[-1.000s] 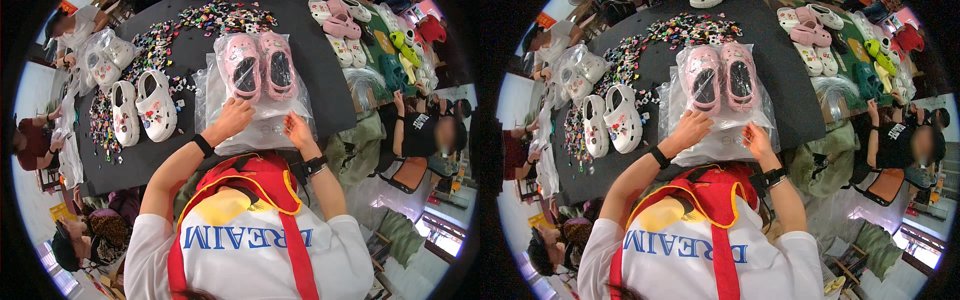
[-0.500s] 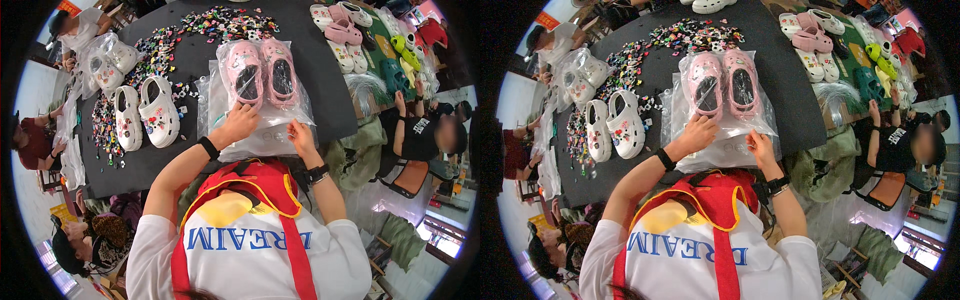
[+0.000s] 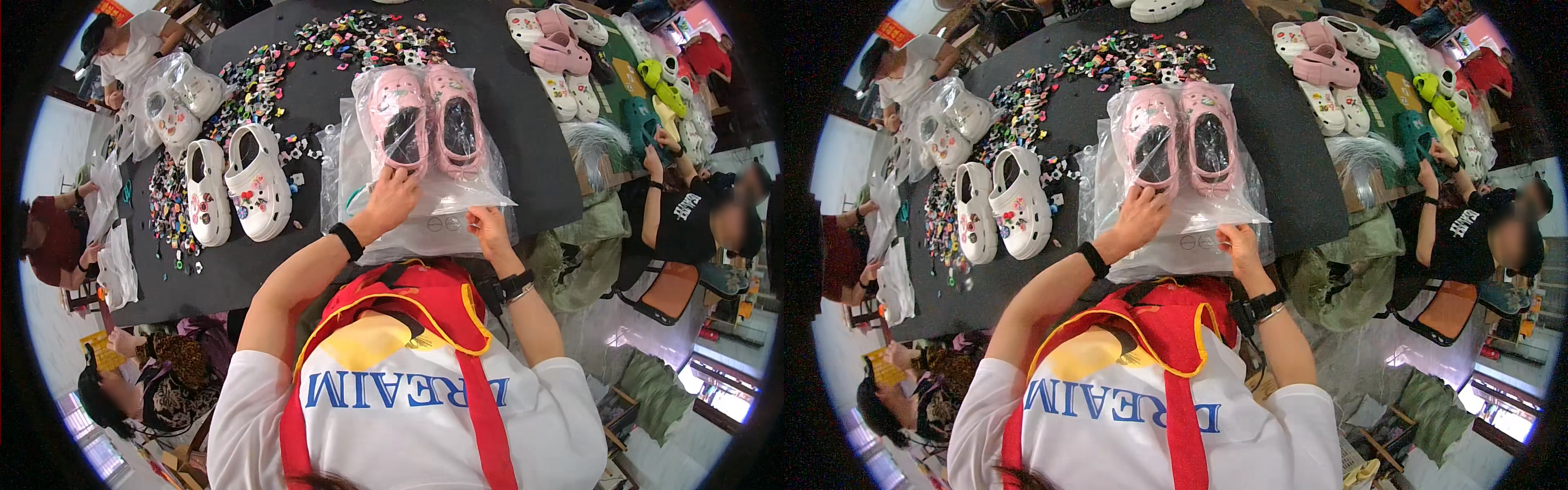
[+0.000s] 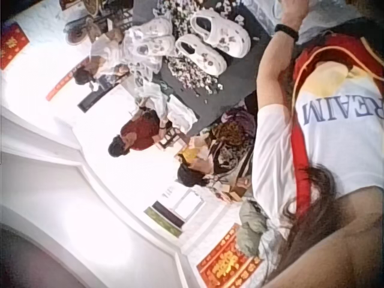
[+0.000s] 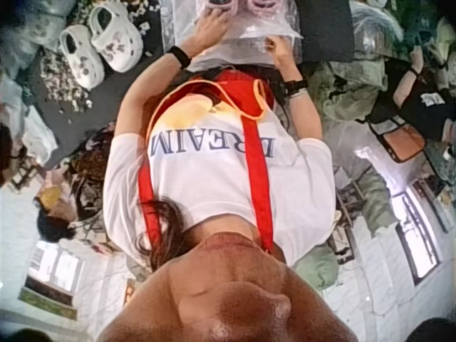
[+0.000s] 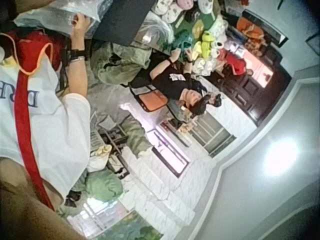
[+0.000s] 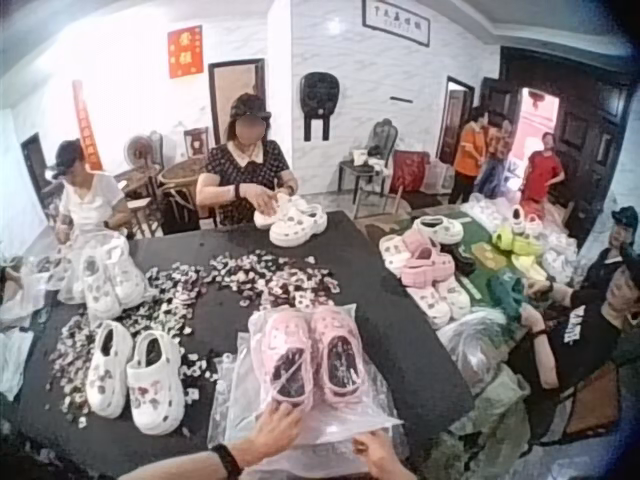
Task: Attaching decorative charms to rubber clogs and then placing the finished shoes into plastic bags.
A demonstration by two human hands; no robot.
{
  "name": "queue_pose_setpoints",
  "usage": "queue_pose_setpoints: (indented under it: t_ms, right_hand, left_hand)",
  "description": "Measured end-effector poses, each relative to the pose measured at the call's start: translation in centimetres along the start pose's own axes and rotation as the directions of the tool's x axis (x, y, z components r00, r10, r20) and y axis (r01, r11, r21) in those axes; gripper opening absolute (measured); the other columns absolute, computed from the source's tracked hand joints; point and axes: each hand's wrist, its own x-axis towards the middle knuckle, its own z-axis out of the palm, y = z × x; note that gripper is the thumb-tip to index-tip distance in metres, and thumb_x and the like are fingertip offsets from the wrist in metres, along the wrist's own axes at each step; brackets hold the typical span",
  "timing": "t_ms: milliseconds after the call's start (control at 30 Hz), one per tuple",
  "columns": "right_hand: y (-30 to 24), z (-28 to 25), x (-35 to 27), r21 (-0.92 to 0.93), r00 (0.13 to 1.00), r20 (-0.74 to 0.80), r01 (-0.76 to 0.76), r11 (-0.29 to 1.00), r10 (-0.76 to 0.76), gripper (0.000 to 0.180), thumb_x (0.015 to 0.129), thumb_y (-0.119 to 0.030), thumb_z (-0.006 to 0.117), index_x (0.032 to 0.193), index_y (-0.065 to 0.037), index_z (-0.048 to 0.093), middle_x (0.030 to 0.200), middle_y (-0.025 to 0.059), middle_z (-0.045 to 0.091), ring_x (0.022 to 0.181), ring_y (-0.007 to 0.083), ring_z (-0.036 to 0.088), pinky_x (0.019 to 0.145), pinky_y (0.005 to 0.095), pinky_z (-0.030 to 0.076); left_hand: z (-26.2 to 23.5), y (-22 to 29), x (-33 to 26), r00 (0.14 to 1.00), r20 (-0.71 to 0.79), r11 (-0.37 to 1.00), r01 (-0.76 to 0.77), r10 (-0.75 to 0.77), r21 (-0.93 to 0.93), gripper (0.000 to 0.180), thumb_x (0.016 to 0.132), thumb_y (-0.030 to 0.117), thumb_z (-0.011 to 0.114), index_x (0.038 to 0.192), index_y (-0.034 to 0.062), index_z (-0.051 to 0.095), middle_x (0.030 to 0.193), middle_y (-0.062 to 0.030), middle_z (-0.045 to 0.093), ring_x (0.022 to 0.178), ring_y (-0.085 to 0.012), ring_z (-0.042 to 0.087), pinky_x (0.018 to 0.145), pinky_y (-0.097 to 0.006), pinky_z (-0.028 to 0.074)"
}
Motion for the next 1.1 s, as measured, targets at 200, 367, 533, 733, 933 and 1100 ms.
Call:
queue_pose_setpoints:
  t_ms: [200,367,533,733,933,1100]
  right_hand:
    - [0.2,-0.6,-0.3,-0.016,1.0,0.01,0.001,1.0,-0.001,0.015,0.078,-0.02,0.059,0.089,-0.01,0.055,0.079,0.0,0.058,0.071,0.0092,0.053,0.063,0.0252,0.042]
    - [0.0,0.7,-0.4,0.074,0.999,-0.008,0.038,0.997,-0.037,0.019,0.079,-0.018,0.056,0.096,-0.01,0.052,0.086,0.0011,0.057,0.077,0.0112,0.054,0.065,0.0261,0.042]
    - [-0.3,0.7,-0.5,0.043,1.0,-0.006,-0.024,0.999,0.024,0.022,0.079,-0.018,0.055,0.098,-0.009,0.051,0.088,0.0008,0.056,0.079,0.0127,0.054,0.063,0.0274,0.044]
    - [-0.2,-0.1,-0.9,-0.223,0.998,-0.054,-0.052,0.973,0.041,0.014,0.078,-0.021,0.056,0.083,-0.008,0.055,0.072,0.0001,0.054,0.062,0.0078,0.049,0.051,0.0232,0.039]
    - [-3.3,1.3,-2.2,-0.388,0.991,0.078,-0.068,0.919,0.107,0.018,0.081,-0.022,0.056,0.073,-0.006,0.056,0.065,0.0018,0.055,0.057,0.0062,0.046,0.049,0.0218,0.036]
    - [-3.6,5.2,-2.0,-0.241,0.953,0.303,0.095,0.966,-0.018,0.021,0.087,-0.019,0.05,0.086,0.0,0.059,0.077,0.0052,0.06,0.066,0.0105,0.053,0.06,0.0242,0.042]
  left_hand:
    - [-1.9,0.8,0.6,0.994,-0.094,0.985,-0.067,0.052,-0.158,0.019,0.07,0.015,0.054,0.089,0.0115,0.054,0.092,-0.0049,0.051,0.091,-0.0212,0.046,0.076,-0.037,0.034]
    - [-2.0,2.3,0.6,0.995,-0.078,0.995,-0.069,0.063,-0.075,0.035,0.07,0.013,0.055,0.105,0.0138,0.049,0.099,-0.0062,0.049,0.098,-0.0218,0.044,0.077,-0.038,0.034]
    - [-2.2,1.8,0.6,1.0,-0.015,0.996,-0.023,0.021,-0.083,0.042,0.071,0.01,0.053,0.113,0.0127,0.048,0.096,-0.0077,0.052,0.092,-0.0238,0.051,0.075,-0.038,0.038]
    - [-6.5,-2.2,3.7,0.948,-0.21,0.917,0.15,-0.24,-0.369,0.026,0.073,0.008,0.051,0.099,0.0099,0.052,0.074,-0.0078,0.058,0.069,-0.0256,0.059,0.061,-0.038,0.043]
    - [-7.6,-2.5,4.7,0.93,-0.193,0.827,0.167,-0.313,-0.538,0.014,0.08,0.008,0.052,0.093,0.0074,0.058,0.077,-0.0115,0.061,0.071,-0.0303,0.059,0.063,-0.038,0.046]
    - [-7.6,-2.5,4.7,0.902,-0.253,0.784,0.133,-0.349,-0.607,0.015,0.077,0.007,0.052,0.091,0.0086,0.057,0.074,-0.0099,0.06,0.066,-0.0297,0.057,0.061,-0.039,0.044]
